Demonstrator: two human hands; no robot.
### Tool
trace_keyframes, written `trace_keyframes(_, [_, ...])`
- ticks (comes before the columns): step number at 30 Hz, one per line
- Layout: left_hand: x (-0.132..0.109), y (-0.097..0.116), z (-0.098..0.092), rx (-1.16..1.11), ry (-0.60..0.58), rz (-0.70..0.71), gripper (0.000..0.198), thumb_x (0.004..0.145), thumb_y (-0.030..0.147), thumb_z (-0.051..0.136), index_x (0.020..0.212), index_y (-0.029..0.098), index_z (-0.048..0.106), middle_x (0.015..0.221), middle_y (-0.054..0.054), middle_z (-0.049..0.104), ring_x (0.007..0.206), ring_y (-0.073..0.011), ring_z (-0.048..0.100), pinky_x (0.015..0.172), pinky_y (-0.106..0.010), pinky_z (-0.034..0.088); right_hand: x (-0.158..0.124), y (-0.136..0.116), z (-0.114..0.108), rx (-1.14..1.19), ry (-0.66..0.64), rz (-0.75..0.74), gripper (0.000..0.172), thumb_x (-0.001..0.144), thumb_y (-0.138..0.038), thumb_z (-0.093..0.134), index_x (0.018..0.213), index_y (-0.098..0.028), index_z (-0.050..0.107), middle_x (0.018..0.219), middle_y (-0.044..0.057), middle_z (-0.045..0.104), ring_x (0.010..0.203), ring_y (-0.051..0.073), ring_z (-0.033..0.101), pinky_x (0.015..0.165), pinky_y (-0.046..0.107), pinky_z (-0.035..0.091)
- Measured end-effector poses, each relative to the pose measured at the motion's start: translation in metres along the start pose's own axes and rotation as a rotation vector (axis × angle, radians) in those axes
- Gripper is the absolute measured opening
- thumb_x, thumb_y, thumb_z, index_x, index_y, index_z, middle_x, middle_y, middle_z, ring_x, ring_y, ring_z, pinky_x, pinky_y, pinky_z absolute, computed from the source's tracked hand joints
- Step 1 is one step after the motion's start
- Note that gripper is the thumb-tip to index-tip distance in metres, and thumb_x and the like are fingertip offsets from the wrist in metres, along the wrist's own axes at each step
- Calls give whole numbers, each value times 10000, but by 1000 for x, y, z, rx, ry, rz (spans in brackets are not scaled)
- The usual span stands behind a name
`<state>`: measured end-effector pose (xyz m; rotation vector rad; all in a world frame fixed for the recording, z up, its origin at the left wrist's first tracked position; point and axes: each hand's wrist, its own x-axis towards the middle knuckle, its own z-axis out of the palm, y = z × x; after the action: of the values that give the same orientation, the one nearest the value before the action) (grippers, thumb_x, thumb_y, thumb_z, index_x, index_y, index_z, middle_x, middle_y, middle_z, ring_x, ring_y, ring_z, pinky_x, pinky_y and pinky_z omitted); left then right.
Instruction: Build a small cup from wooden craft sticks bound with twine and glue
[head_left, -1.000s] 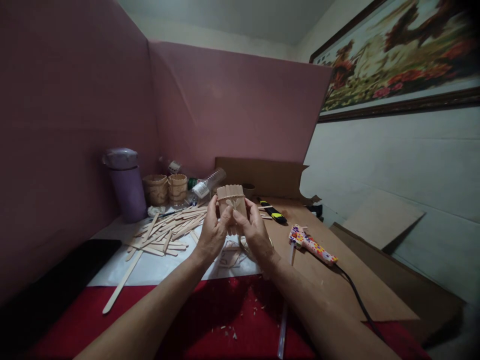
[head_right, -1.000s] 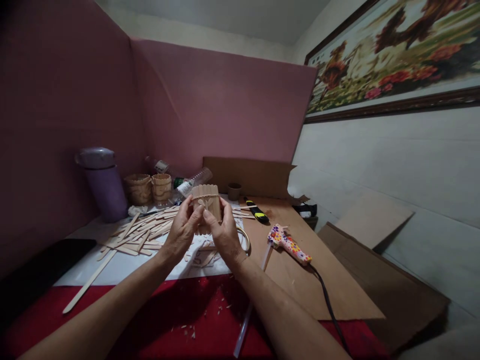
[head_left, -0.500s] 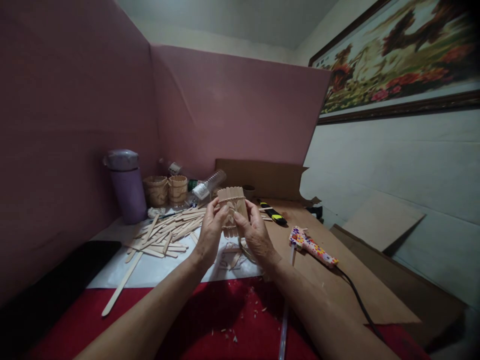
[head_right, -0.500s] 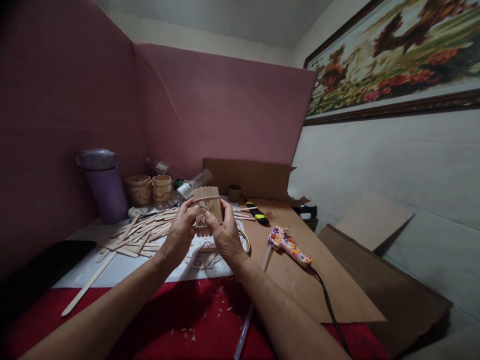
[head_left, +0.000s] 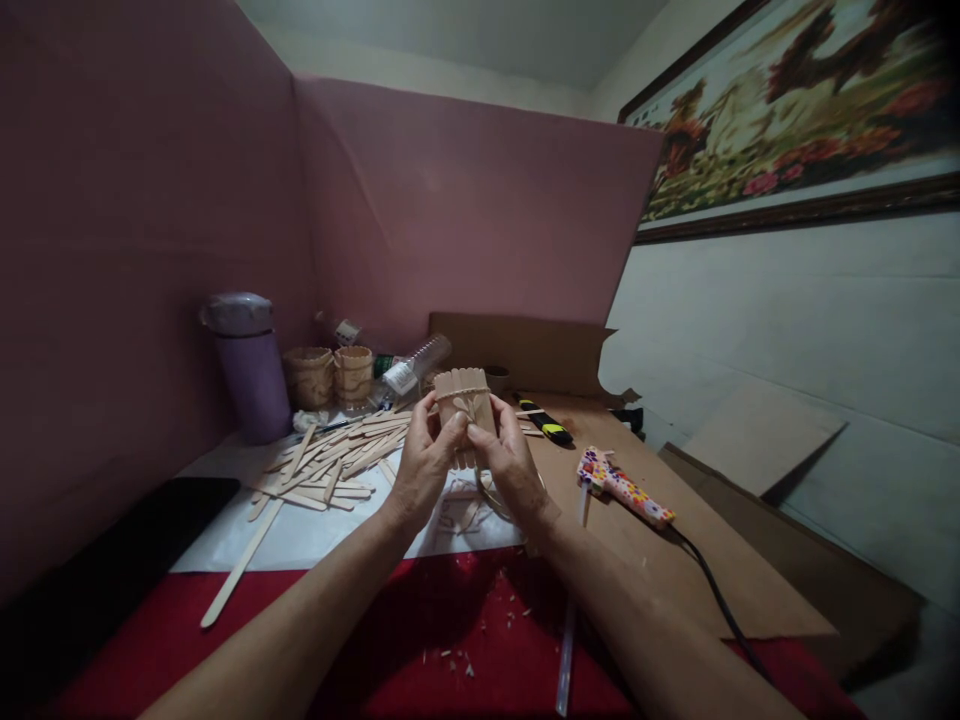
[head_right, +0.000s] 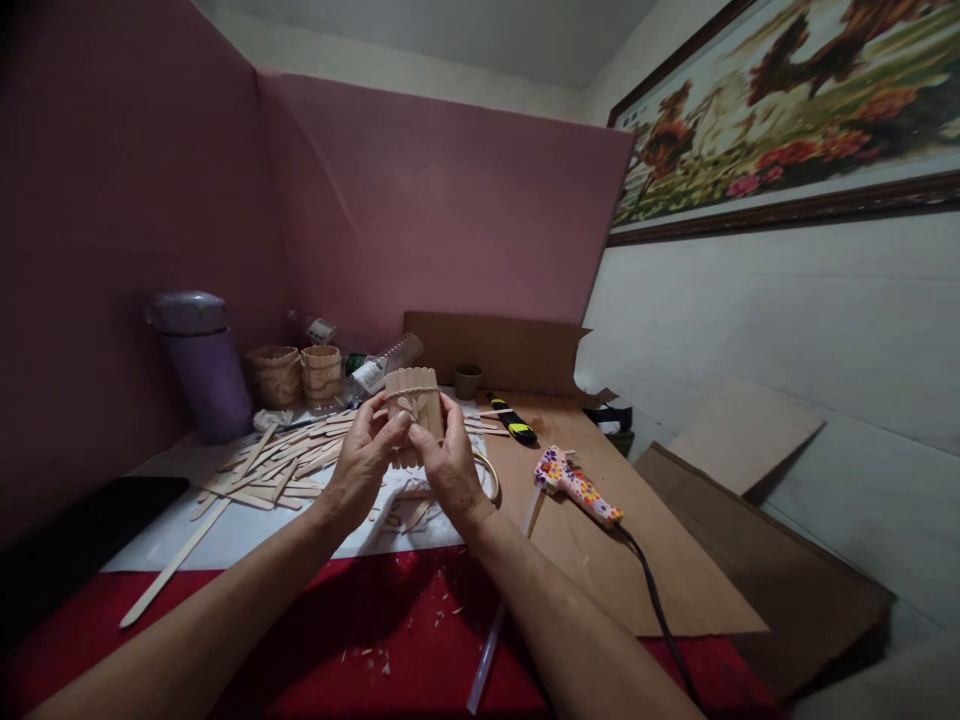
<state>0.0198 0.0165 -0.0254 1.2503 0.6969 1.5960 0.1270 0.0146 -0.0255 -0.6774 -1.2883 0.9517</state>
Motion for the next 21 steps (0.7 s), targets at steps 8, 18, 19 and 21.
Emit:
trace_keyframes(8, [-1, -1, 1, 27, 21, 12, 608, 794, 466, 668, 1274, 165, 448, 1230, -149, 619, 1139, -282, 597, 937, -420, 484, 0, 0, -1, -48, -28, -15, 571, 762, -407, 639, 1244, -182, 434, 1258, 147, 591, 1124, 286, 600, 990, 460, 471])
trace_keyframes(18, [-3, -2, 3, 20, 47, 27, 568, 803, 462, 664, 1254, 181, 466, 1239, -134, 612, 1155, -271, 589, 966, -414, 469, -1, 1, -2, -75, -27, -25, 525, 804, -410, 595, 1260, -194, 449, 1242, 118, 614, 1115, 269, 607, 980, 423, 472])
trace_keyframes(19, [-3, -2, 4, 15, 50, 22, 560, 802, 461, 666, 1246, 182, 470, 1243, -133, 610, 1159, -273, 587, 965, -415, 471, -1, 1, -2, -89, -25, -33, 516, 806, -403, 594, 1258, -198, 453, 1247, 114, 613, 1120, 267, 604, 984, 420, 469])
trace_keyframes(21, [-3, -2, 4, 7, 56, 9, 554, 800, 461, 670, 1239, 184, 473, 1243, -134, 607, 1161, -276, 586, 959, -416, 476, -1, 1, -2, -112, -23, -43, 505, 811, -392, 594, 1258, -205, 456, 1257, 108, 611, 1129, 262, 599, 991, 416, 464])
